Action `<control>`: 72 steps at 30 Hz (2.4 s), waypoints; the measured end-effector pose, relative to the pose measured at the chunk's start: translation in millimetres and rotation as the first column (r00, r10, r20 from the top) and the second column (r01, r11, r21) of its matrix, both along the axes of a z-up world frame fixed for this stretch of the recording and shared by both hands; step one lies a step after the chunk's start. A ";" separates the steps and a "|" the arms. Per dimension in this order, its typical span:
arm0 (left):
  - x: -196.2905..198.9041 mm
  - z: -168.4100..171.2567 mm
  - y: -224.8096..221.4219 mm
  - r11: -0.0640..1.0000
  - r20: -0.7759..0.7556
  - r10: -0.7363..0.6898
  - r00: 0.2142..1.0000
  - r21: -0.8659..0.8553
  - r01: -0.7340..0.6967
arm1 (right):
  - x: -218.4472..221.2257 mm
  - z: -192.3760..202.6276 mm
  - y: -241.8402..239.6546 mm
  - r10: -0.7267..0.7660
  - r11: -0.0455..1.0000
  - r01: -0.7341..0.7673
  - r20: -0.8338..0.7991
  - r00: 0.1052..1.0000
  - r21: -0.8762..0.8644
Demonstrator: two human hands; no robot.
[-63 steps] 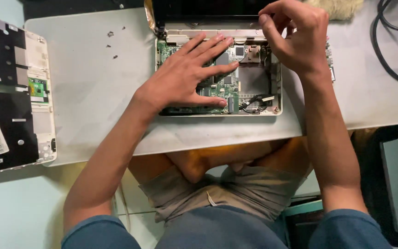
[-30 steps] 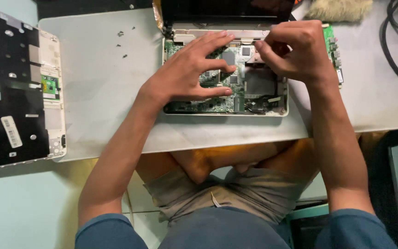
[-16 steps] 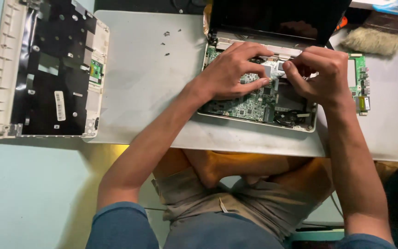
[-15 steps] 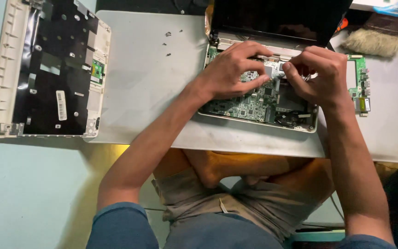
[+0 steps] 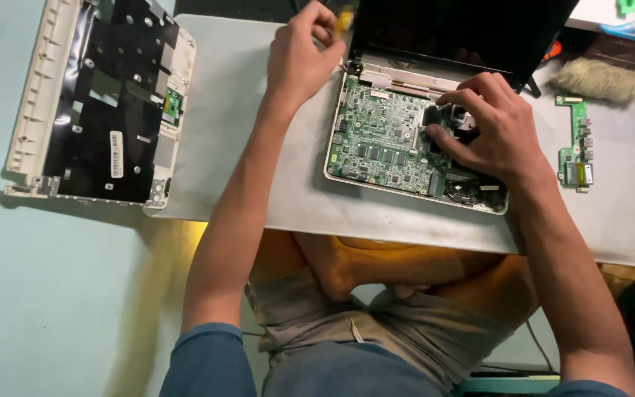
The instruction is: The person removes the motherboard from a laptop chassis, cleans a small circuit board with a brush, and then reinstalls the motherboard and the small board into the chassis using a screwdriver. The person also connects a ribbon cable and secures components with screws.
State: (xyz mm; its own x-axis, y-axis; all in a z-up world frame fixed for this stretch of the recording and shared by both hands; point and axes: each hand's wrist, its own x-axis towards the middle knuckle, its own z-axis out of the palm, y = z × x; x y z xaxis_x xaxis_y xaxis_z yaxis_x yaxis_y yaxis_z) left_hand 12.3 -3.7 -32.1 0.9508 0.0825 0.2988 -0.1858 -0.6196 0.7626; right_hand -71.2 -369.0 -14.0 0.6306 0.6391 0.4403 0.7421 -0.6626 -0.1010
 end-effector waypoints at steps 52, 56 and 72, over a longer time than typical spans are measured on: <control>-34.5 15.9 -28.2 0.739 0.361 -0.595 0.719 0.597 0.312 | 11.3 14.4 -63.9 -0.158 0.898 0.128 0.038 0.987 0.420; -48.0 22.6 -54.0 0.652 0.381 -0.738 0.557 0.614 0.444 | 14.5 10.2 -66.0 -0.190 0.887 0.159 0.030 0.981 0.434; -78.0 17.0 -92.0 0.385 0.077 -0.905 0.417 0.562 0.732 | -29.3 -9.5 -146.1 -0.531 0.620 0.349 0.048 0.846 0.703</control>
